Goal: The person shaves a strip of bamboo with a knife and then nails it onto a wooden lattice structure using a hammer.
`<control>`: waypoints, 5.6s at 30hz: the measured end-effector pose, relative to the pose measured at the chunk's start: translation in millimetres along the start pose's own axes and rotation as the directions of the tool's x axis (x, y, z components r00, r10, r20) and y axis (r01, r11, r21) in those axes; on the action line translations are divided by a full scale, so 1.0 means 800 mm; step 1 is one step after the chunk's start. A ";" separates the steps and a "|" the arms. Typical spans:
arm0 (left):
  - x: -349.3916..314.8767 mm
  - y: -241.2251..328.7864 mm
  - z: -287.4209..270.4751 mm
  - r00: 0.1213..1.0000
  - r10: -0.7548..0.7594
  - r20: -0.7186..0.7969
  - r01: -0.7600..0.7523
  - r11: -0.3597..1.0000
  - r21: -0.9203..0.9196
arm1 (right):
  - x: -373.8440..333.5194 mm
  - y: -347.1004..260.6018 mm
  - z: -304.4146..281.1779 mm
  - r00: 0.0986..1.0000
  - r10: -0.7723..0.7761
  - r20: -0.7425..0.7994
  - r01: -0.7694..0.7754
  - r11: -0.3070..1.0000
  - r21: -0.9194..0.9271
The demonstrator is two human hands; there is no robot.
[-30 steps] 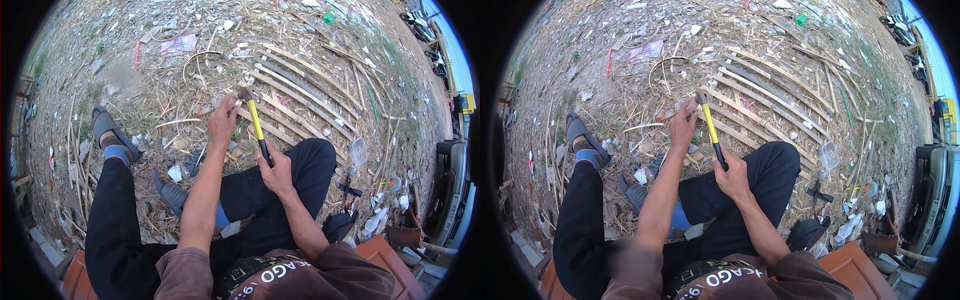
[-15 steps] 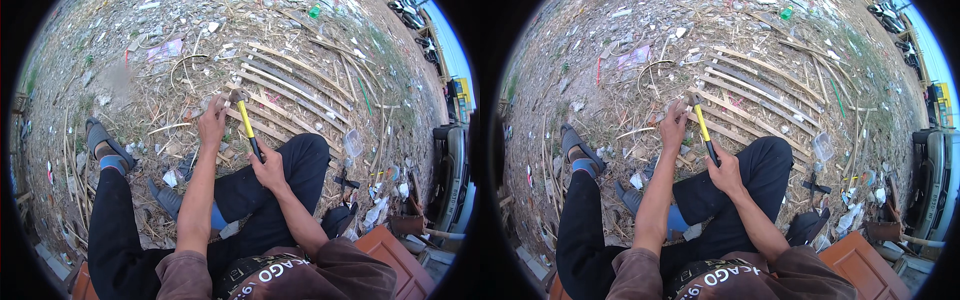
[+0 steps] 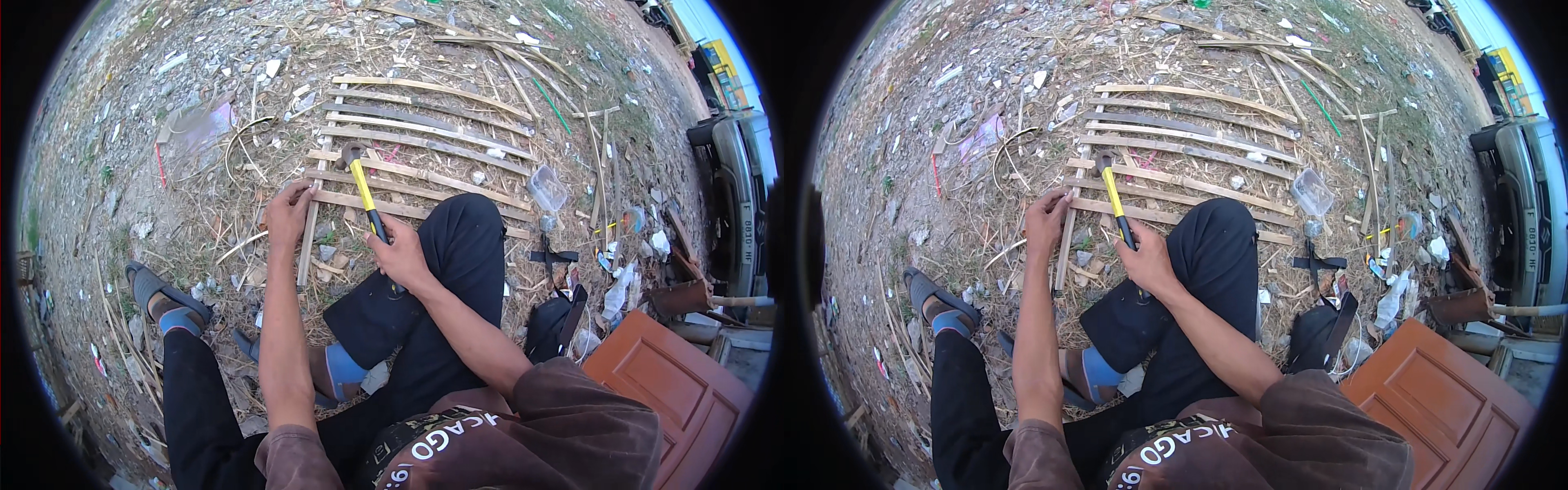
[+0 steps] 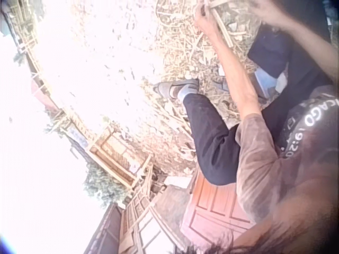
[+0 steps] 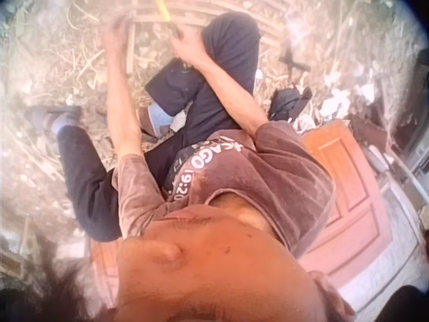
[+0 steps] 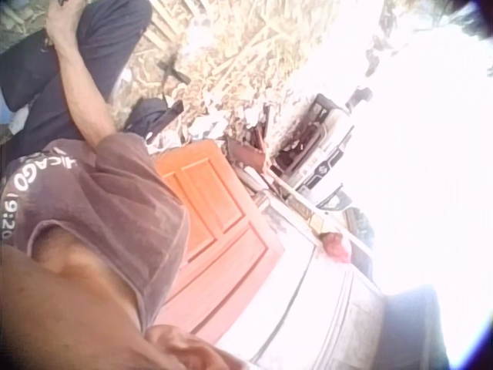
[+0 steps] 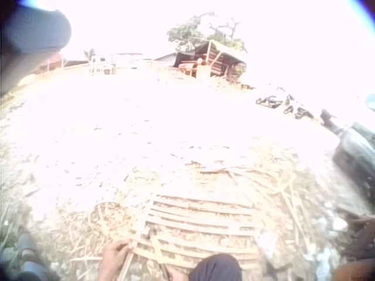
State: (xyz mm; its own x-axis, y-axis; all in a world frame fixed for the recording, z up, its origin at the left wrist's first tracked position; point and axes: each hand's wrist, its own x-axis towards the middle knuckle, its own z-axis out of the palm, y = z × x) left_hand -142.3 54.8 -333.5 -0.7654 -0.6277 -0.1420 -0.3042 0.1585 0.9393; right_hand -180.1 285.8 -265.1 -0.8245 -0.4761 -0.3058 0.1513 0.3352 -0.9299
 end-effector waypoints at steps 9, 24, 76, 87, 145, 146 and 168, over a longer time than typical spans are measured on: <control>-0.008 -0.002 -0.002 0.997 0.062 -0.048 -0.066 0.994 -0.089 | 0.001 0.008 0.001 0.999 -0.025 0.045 0.026 0.999 -0.021; -0.007 0.006 0.018 0.893 0.444 -0.078 -0.400 0.860 0.317 | 0.001 0.015 -0.002 0.969 -0.244 0.022 0.245 0.966 -0.087; -0.019 -0.005 0.035 0.863 0.444 -0.240 -0.372 0.881 0.294 | -0.024 -0.032 -0.035 0.916 -0.289 0.279 0.381 0.845 -0.374; -0.010 -0.010 0.032 0.875 0.424 -0.231 -0.360 0.892 0.274 | -0.032 -0.052 -0.026 0.938 -0.240 0.251 0.312 0.899 -0.307; -0.017 0.002 0.031 0.853 0.450 -0.264 -0.330 0.857 0.396 | -0.035 -0.060 -0.016 0.933 -0.284 0.219 0.340 0.896 -0.285; -0.019 0.006 0.032 0.872 0.428 -0.239 -0.296 0.848 0.440 | -0.034 -0.051 -0.015 0.924 -0.329 0.195 0.375 0.880 -0.292; -0.017 0.022 0.035 0.885 0.409 -0.221 -0.242 0.811 0.532 | -0.028 -0.030 -0.016 0.939 -0.299 0.171 0.341 0.875 -0.342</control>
State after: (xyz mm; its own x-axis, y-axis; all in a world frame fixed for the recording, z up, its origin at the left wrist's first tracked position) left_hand -152.9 87.6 -323.5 -0.6769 -0.6592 0.3275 -0.3630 0.6860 0.6306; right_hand -172.4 298.3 -233.3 -0.7264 -0.6859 -0.0438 -0.3355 0.4095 -0.8484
